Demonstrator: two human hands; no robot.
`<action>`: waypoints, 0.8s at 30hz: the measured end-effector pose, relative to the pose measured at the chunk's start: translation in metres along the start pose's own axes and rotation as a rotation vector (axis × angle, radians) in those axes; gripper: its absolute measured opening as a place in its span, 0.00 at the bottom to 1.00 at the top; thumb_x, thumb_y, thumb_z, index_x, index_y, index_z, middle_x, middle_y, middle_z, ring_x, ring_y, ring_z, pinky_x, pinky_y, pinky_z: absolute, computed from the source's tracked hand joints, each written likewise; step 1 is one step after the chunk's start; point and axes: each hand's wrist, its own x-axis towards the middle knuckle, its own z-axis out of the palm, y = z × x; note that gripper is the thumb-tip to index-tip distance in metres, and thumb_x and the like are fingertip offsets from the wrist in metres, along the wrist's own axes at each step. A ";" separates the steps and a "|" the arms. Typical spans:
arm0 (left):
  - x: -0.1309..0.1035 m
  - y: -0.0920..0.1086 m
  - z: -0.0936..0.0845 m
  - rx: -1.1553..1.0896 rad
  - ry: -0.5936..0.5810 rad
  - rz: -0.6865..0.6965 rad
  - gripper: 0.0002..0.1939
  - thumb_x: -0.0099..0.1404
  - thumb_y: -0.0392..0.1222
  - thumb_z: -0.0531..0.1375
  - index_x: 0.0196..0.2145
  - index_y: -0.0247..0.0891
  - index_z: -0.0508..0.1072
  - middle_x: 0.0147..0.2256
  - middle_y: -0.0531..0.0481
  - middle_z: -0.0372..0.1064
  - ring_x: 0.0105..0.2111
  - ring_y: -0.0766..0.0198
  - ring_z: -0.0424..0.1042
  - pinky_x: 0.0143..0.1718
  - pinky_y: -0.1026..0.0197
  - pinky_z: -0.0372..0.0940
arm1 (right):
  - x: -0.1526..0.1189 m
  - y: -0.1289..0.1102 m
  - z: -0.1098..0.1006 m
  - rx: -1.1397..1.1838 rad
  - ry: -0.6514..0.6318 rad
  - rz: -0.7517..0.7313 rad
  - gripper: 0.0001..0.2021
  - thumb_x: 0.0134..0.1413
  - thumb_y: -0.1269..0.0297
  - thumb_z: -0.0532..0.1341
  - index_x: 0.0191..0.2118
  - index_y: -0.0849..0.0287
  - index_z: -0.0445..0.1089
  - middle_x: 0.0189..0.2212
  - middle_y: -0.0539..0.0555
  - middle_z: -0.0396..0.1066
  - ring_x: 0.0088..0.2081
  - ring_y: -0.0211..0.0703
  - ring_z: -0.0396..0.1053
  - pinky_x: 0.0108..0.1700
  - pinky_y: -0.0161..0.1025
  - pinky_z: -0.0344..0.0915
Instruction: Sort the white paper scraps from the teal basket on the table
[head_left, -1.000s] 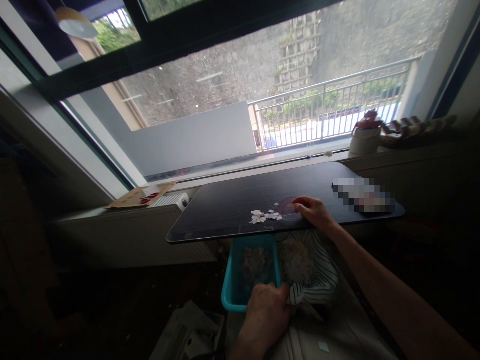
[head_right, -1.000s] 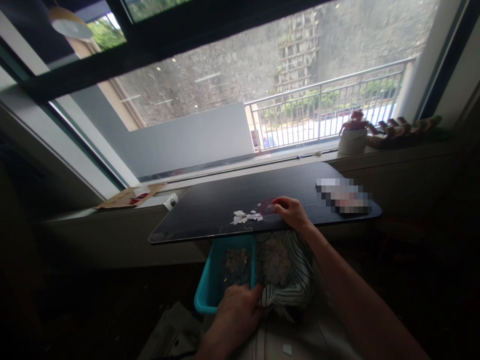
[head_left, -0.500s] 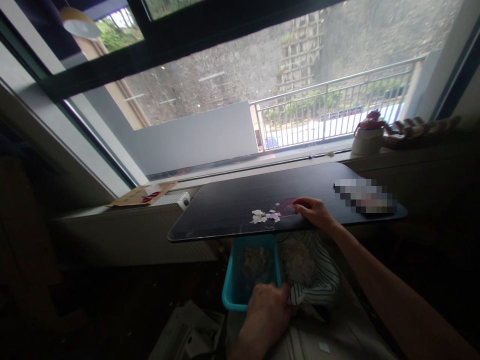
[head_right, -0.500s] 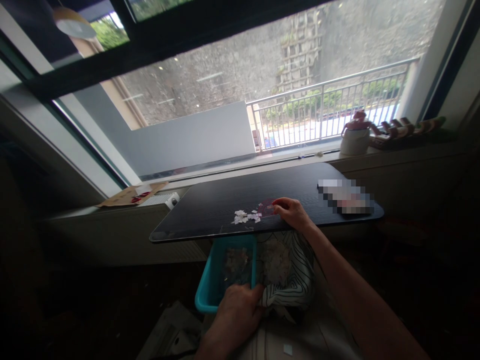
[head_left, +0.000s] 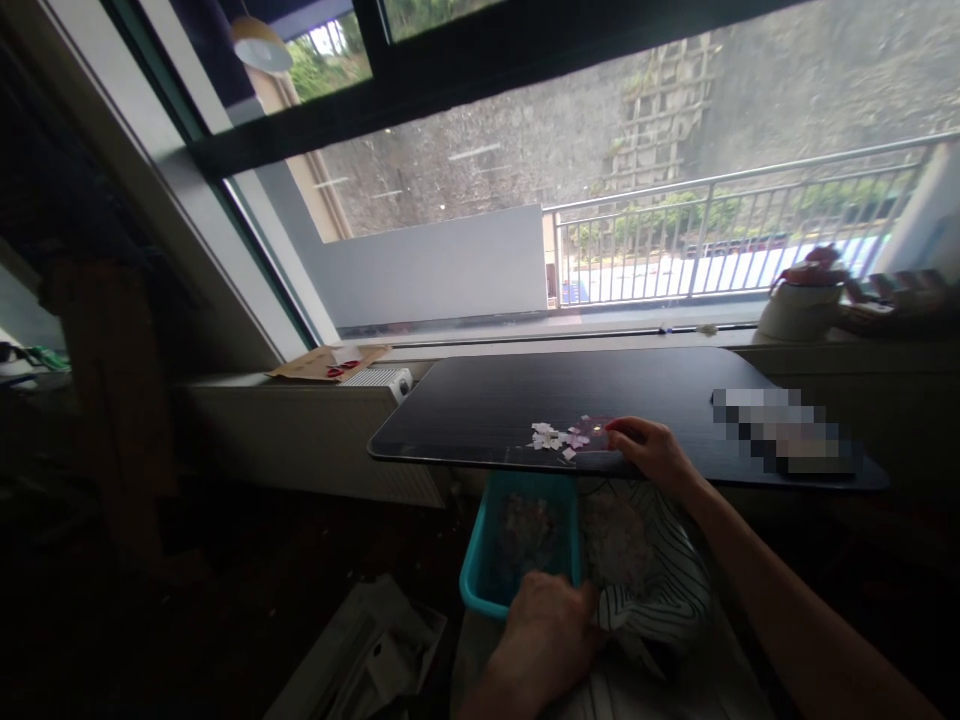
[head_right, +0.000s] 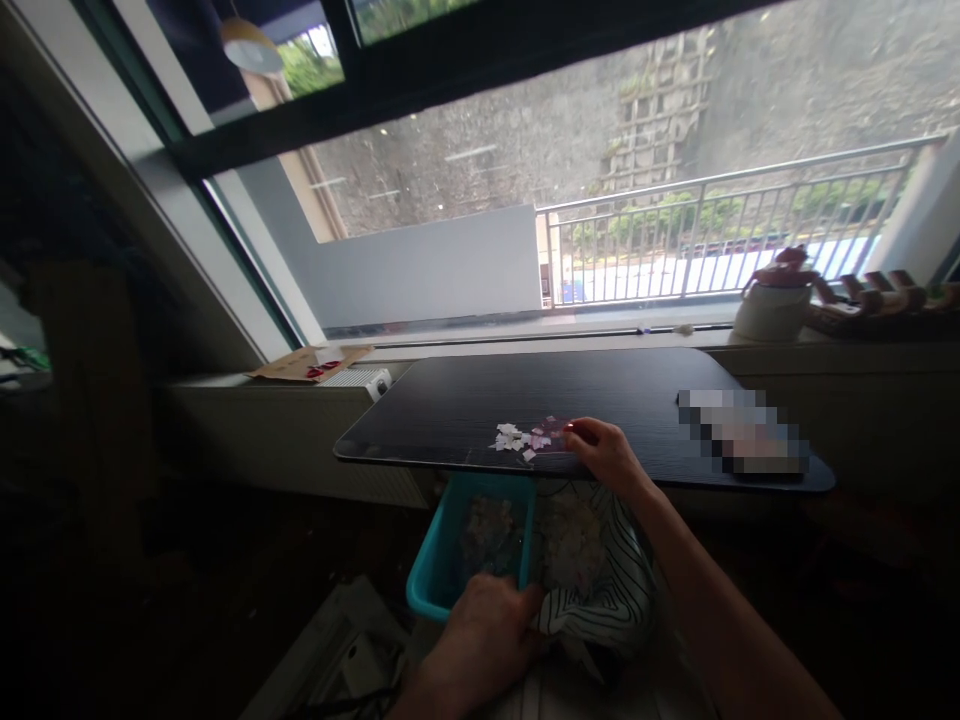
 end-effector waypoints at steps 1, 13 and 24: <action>0.000 0.001 -0.001 -0.002 -0.002 0.000 0.10 0.60 0.44 0.54 0.35 0.38 0.71 0.31 0.44 0.72 0.31 0.52 0.72 0.34 0.56 0.65 | 0.000 0.001 0.000 -0.021 0.001 0.002 0.16 0.46 0.55 0.57 0.35 0.62 0.73 0.25 0.54 0.74 0.23 0.39 0.68 0.27 0.36 0.64; -0.001 0.003 -0.006 -0.030 0.000 0.000 0.10 0.59 0.43 0.55 0.36 0.38 0.72 0.31 0.44 0.73 0.31 0.53 0.73 0.35 0.56 0.65 | 0.000 0.012 0.000 -0.056 -0.009 -0.038 0.17 0.47 0.54 0.59 0.36 0.61 0.74 0.27 0.54 0.75 0.28 0.43 0.70 0.30 0.38 0.66; -0.001 0.002 -0.002 -0.038 0.017 0.006 0.11 0.60 0.45 0.55 0.36 0.37 0.73 0.30 0.43 0.73 0.30 0.51 0.73 0.33 0.55 0.66 | -0.003 0.007 -0.001 -0.013 -0.038 -0.024 0.17 0.47 0.53 0.59 0.36 0.62 0.73 0.26 0.55 0.74 0.26 0.42 0.70 0.29 0.38 0.67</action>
